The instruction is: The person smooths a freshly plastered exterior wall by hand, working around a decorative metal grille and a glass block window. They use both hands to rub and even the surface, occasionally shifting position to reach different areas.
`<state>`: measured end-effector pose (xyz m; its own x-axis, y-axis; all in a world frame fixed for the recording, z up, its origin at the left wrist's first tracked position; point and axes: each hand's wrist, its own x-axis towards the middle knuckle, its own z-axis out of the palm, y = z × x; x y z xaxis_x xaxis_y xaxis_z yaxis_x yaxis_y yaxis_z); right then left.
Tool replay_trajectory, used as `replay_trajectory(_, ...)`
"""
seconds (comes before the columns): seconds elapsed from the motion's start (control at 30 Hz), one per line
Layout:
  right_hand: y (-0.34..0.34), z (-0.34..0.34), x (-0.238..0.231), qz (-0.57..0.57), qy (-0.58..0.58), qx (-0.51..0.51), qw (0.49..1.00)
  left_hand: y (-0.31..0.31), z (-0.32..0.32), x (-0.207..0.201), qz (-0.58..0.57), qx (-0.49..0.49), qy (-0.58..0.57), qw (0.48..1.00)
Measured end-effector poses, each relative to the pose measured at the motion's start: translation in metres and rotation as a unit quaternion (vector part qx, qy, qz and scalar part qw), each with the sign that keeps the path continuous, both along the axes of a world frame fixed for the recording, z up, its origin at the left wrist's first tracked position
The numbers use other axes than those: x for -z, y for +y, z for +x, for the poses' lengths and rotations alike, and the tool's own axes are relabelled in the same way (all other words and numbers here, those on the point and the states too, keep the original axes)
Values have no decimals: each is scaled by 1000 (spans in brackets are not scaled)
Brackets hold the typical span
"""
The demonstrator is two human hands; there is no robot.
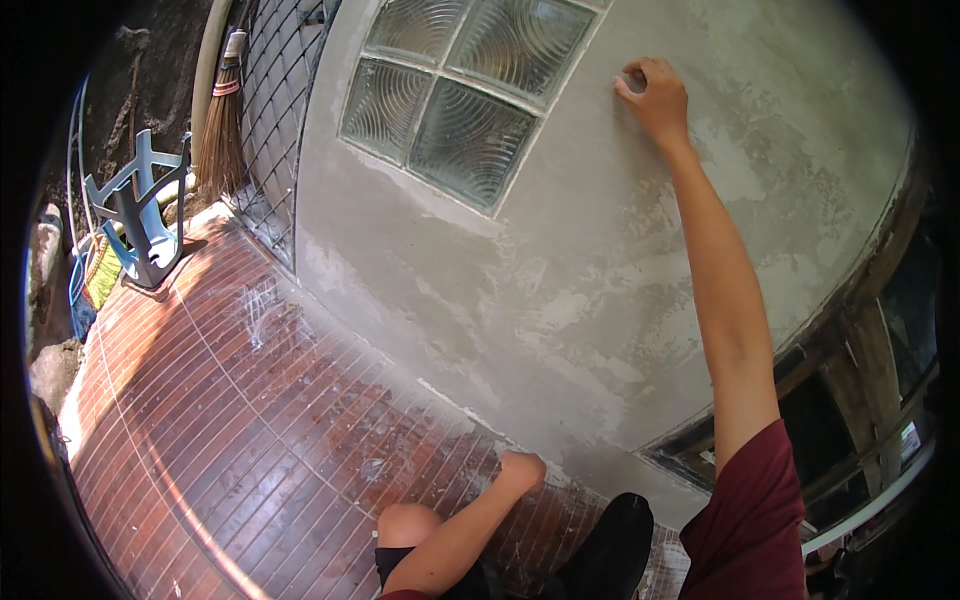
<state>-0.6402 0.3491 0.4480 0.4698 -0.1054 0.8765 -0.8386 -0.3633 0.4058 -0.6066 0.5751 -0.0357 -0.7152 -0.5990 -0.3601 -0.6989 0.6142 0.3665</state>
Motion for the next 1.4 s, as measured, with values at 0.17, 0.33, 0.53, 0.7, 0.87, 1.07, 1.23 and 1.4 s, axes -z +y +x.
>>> replay_trajectory(0.17,-2,2,6,-47,33,28,998,2,-1,0,1,-1,5,1000)
replay_trajectory(0.33,2,9,6,-74,-18,27,997,2,4,-4,-4,15,1,1000)
replay_trajectory(0.53,20,7,2,16,-257,-151,954,-1,8,1,-5,0,-6,1000)
replay_trajectory(0.7,40,-16,12,105,-303,-71,945,-3,5,8,4,-10,-7,1000)
replay_trajectory(0.87,45,-16,37,196,-278,-107,934,1,10,7,13,10,20,1000)
replay_trajectory(1.07,39,-11,50,157,-103,-40,981,5,7,7,-14,5,18,1000)
replay_trajectory(1.23,15,-12,53,-99,66,82,989,7,-1,8,10,5,-14,1000)
replay_trajectory(1.4,-9,2,128,-51,117,163,978,11,-4,8,38,2,6,999)
